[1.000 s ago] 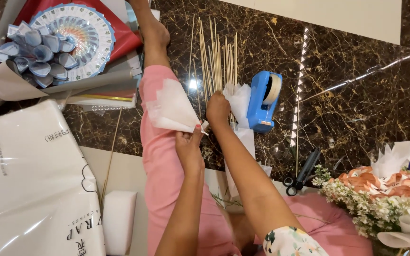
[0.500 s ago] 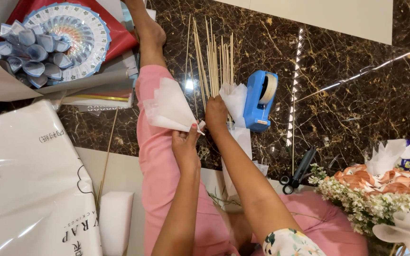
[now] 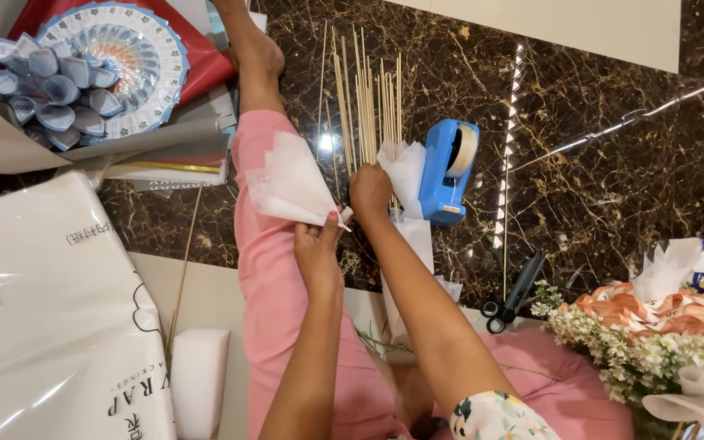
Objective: Folding small squares of tissue paper into cones and securing them to wooden sticks using tape for floral arrangements.
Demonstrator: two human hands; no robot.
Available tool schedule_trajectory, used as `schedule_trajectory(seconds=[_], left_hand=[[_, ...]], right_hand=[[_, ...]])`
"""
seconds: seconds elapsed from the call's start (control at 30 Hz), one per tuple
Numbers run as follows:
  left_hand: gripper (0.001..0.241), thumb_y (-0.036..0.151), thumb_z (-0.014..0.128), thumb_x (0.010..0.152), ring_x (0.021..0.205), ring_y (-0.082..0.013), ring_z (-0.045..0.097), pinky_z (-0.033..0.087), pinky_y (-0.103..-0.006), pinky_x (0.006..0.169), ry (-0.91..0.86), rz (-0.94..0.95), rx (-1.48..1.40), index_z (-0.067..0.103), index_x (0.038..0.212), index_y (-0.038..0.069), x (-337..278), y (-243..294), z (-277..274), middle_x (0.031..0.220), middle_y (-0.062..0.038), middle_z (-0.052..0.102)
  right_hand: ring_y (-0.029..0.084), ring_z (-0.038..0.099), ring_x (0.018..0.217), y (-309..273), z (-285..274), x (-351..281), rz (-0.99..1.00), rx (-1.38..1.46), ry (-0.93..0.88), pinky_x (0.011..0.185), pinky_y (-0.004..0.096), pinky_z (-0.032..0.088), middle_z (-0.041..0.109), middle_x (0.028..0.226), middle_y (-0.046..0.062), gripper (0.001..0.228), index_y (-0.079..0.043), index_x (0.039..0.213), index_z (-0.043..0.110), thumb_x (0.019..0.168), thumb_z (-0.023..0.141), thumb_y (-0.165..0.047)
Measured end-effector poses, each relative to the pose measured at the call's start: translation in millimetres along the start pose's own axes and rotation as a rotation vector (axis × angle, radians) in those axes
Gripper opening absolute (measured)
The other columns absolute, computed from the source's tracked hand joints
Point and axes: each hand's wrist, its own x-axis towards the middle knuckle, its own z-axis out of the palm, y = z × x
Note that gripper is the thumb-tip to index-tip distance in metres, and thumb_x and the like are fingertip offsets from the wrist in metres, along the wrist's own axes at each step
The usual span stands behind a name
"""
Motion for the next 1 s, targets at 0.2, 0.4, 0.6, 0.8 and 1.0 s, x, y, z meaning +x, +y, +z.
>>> schedule_trajectory(seconds=[0.2, 0.4, 0.6, 0.8, 1.0], left_hand=[[0.062, 0.013, 0.078, 0.092, 0.104, -0.0271, 0.071, 0.061, -0.0412, 0.095, -0.008, 0.011, -0.037, 0.045, 0.142, -0.005, 2, -7, 1, 0.116, -0.022, 0.062], [0.067, 0.016, 0.079, 0.091, 0.105, -0.0294, 0.071, 0.062, -0.0426, 0.095, -0.036, 0.024, -0.027, 0.044, 0.143, -0.006, 16, -20, -8, 0.116, -0.022, 0.061], [0.062, 0.019, 0.08, 0.091, 0.113, -0.0283, 0.069, 0.059, -0.0363, 0.094, -0.073, 0.065, 0.073, 0.049, 0.139, -0.006, 3, -6, -4, 0.118, -0.02, 0.063], [0.065, 0.053, 0.07, 0.075, 0.099, -0.0136, 0.075, 0.055, -0.0277, 0.079, -0.067, -0.053, 0.689, 0.059, 0.124, 0.012, -26, 31, 13, 0.117, -0.004, 0.077], [0.048, 0.037, 0.072, 0.085, 0.112, -0.0108, 0.073, 0.05, -0.0228, 0.084, -0.173, 0.03, 0.584, 0.059, 0.127, 0.016, -34, 20, 5, 0.127, 0.001, 0.076]], right_hand=[[0.044, 0.072, 0.072, 3, -9, 5, 0.203, 0.19, -0.237, 0.062, 0.052, 0.058, 0.064, 0.067, 0.022, 0.026, 0.003, 0.071, 0.067, 0.085, 0.07, -0.019], [0.038, 0.073, 0.095, -17, -114, -56, 0.365, 0.597, -0.257, 0.084, 0.048, 0.057, 0.075, 0.089, 0.017, 0.017, -0.004, 0.091, 0.069, 0.094, 0.072, -0.021], [0.034, 0.073, 0.103, 18, -210, -186, 0.405, 0.766, -0.273, 0.094, 0.047, 0.056, 0.079, 0.101, 0.023, 0.029, -0.004, 0.114, 0.078, 0.086, 0.079, -0.01], [0.013, 0.056, 0.068, 66, -251, -287, 0.658, 0.815, -0.433, 0.055, 0.023, 0.051, 0.069, 0.091, 0.005, 0.032, -0.007, 0.115, 0.084, 0.085, 0.077, -0.015], [0.013, 0.058, 0.067, 116, -250, -336, 0.575, 0.825, -0.364, 0.059, 0.022, 0.045, 0.071, 0.094, 0.005, 0.027, 0.001, 0.108, 0.085, 0.083, 0.075, 0.002]])
